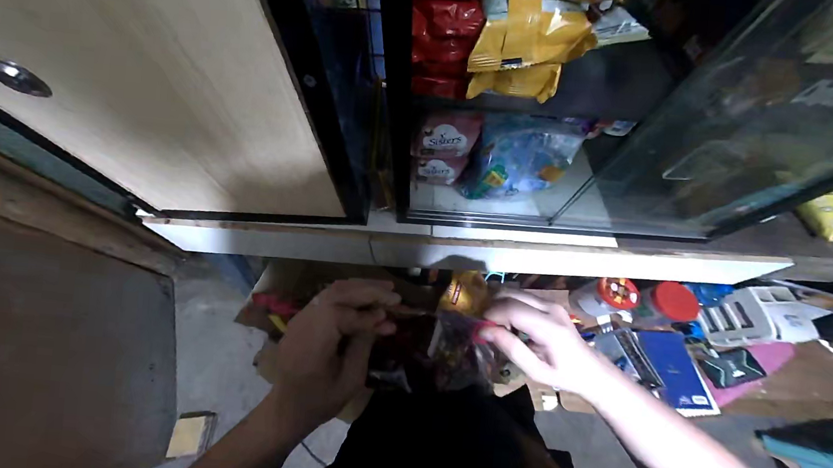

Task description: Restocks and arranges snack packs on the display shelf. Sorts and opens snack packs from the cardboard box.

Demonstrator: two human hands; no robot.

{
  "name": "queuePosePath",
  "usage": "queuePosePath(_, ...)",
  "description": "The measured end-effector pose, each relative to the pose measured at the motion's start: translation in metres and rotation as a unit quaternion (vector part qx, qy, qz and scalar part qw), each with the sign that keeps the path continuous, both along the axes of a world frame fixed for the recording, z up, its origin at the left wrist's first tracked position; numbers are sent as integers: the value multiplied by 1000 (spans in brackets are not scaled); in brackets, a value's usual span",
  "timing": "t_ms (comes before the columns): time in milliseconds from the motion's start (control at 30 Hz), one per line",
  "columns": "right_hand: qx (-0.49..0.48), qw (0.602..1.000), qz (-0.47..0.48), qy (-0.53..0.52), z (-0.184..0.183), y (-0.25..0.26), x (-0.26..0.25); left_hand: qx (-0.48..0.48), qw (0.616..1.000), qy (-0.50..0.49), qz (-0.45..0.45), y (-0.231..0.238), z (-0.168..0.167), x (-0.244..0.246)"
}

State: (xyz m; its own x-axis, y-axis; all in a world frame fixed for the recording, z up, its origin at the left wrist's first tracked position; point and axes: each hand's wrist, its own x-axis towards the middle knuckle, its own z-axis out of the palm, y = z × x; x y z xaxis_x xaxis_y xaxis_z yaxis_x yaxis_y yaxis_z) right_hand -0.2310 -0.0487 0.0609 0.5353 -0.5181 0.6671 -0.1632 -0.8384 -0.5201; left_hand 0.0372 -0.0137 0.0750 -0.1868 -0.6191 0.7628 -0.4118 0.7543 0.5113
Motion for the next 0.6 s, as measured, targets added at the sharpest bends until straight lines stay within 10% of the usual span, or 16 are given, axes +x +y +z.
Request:
queuePosePath(400,143,918,-331,165,-128,68,-160,-49,969,221,95,-29,5,21)
queuePosePath(600,335,821,-407,220,-102,86,-186,1,976,215,42,-37,-5,1)
